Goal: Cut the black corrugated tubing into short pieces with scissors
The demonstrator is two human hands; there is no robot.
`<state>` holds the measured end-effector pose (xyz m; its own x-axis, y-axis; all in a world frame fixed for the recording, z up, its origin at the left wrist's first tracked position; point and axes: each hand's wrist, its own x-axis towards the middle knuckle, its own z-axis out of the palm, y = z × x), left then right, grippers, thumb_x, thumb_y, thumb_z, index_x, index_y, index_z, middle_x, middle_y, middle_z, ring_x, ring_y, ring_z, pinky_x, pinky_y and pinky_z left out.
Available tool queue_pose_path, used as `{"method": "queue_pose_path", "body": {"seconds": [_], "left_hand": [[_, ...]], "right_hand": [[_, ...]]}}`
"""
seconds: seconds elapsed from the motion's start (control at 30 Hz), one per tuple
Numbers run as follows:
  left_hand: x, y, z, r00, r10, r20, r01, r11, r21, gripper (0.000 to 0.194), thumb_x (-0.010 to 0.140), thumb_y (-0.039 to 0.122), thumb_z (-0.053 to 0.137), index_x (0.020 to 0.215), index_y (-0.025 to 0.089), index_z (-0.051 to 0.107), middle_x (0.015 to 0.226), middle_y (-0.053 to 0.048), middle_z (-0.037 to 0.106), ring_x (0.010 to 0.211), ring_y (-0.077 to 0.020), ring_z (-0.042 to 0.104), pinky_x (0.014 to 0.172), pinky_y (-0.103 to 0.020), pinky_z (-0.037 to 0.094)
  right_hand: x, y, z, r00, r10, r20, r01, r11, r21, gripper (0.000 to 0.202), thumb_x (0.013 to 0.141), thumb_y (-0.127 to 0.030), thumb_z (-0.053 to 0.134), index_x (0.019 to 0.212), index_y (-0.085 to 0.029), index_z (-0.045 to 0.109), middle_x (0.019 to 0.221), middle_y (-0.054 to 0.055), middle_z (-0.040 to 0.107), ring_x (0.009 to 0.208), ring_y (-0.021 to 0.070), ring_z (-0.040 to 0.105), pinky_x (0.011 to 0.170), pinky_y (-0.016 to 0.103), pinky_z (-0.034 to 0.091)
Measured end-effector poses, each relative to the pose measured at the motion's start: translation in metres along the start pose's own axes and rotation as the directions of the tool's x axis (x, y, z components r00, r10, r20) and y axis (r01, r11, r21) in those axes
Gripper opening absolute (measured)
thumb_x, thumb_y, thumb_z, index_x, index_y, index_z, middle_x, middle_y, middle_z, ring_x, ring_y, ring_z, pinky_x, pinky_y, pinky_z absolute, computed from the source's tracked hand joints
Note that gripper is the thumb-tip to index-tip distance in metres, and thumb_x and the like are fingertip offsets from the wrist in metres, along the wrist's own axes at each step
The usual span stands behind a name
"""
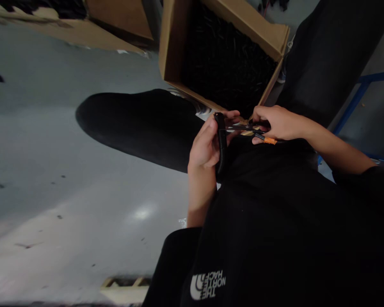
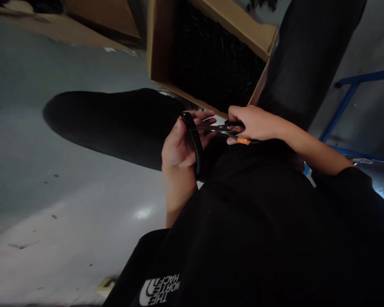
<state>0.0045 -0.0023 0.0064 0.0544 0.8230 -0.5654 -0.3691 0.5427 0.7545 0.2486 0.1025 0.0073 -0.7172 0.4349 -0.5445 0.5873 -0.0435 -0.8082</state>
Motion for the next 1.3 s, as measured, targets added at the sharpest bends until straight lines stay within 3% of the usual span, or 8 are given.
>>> {"method": "queue_pose_path", "body": {"seconds": [0.1,0.23,0.43,0.53,0.67,0.87,1.17,1.3], "left_hand": [[0.0,0.005,-0.003,1.0,-0.01,-0.003,0.011,0.999,0.039,0.051,0.103,0.074,0.075,0.111,0.024,0.077,0.109,-0.009,0.086,0.096,-0.0241,0.086,0.08,-0.034,0.074],[-0.002,0.012,-0.011,0.991,-0.082,0.103,0.075,0.995,0.071,0.052,0.097,0.071,0.086,0.102,0.02,0.073,0.077,-0.004,0.08,0.058,-0.0169,0.074,0.05,-0.024,0.062],[-0.004,0.011,-0.015,0.984,-0.097,0.149,0.089,0.994,0.059,0.062,0.093,0.078,0.086,0.092,0.018,0.074,0.068,-0.006,0.077,0.045,-0.0135,0.065,0.042,-0.021,0.056],[-0.003,0.008,-0.01,0.957,-0.056,0.286,0.044,0.998,0.048,0.059,0.091,0.075,0.09,0.088,0.018,0.074,0.061,-0.002,0.07,0.037,-0.0097,0.056,0.035,-0.018,0.045],[-0.006,0.006,0.002,0.905,-0.021,0.426,-0.03,0.993,0.113,0.056,0.094,0.071,0.089,0.086,0.018,0.074,0.068,-0.004,0.074,0.042,-0.0119,0.064,0.039,-0.02,0.053],[-0.015,0.012,0.008,0.945,0.145,0.294,-0.191,0.972,0.135,0.047,0.097,0.061,0.091,0.086,0.02,0.071,0.072,-0.005,0.079,0.047,-0.0147,0.071,0.04,-0.021,0.056],[-0.017,0.012,-0.002,0.969,0.135,0.205,-0.178,0.963,0.203,0.057,0.094,0.074,0.088,0.083,0.023,0.064,0.068,-0.003,0.077,0.041,-0.0129,0.062,0.036,-0.023,0.05],[-0.014,0.003,0.001,0.982,0.179,0.055,-0.187,0.909,0.372,0.062,0.093,0.082,0.083,0.085,0.025,0.061,0.069,0.001,0.074,0.045,-0.0129,0.064,0.04,-0.024,0.051]], "right_hand": [[-0.001,0.004,0.005,0.998,-0.003,-0.059,0.006,0.999,0.047,0.049,0.08,-0.048,0.097,0.102,-0.023,0.061,0.089,-0.002,0.068,0.079,0.0174,0.058,0.076,0.032,0.039],[-0.002,0.006,0.01,0.997,0.003,-0.074,0.005,0.995,0.101,0.05,0.08,-0.05,0.097,0.103,-0.022,0.061,0.091,-0.001,0.069,0.08,0.0173,0.057,0.076,0.033,0.039],[-0.007,-0.001,0.009,0.996,-0.006,-0.085,0.01,0.999,0.04,0.048,0.084,-0.051,0.095,0.108,-0.023,0.065,0.089,0.0,0.069,0.081,0.0189,0.061,0.077,0.033,0.041],[-0.011,-0.011,0.003,0.998,-0.053,-0.027,0.052,0.999,-0.012,0.05,0.085,-0.049,0.095,0.116,-0.024,0.066,0.095,0.002,0.072,0.087,0.0225,0.067,0.081,0.035,0.047],[-0.017,-0.027,-0.008,0.976,-0.217,0.01,0.215,0.957,-0.197,0.056,0.084,-0.047,0.096,0.124,-0.022,0.066,0.118,0.01,0.074,0.113,0.0326,0.072,0.102,0.046,0.053],[-0.02,-0.041,-0.016,0.982,-0.186,-0.016,0.168,0.916,-0.363,0.054,0.086,-0.052,0.094,0.12,-0.022,0.064,0.119,0.01,0.075,0.121,0.038,0.072,0.106,0.049,0.053],[-0.022,-0.035,-0.009,0.99,-0.081,-0.115,0.053,0.973,-0.223,0.049,0.086,-0.052,0.092,0.117,-0.023,0.068,0.094,0.004,0.072,0.106,0.0331,0.075,0.086,0.038,0.049],[-0.022,-0.028,-0.003,0.992,0.007,-0.126,-0.036,0.973,-0.228,0.053,0.087,-0.052,0.094,0.123,-0.022,0.068,0.1,0.006,0.076,0.105,0.0328,0.077,0.088,0.038,0.051]]}}
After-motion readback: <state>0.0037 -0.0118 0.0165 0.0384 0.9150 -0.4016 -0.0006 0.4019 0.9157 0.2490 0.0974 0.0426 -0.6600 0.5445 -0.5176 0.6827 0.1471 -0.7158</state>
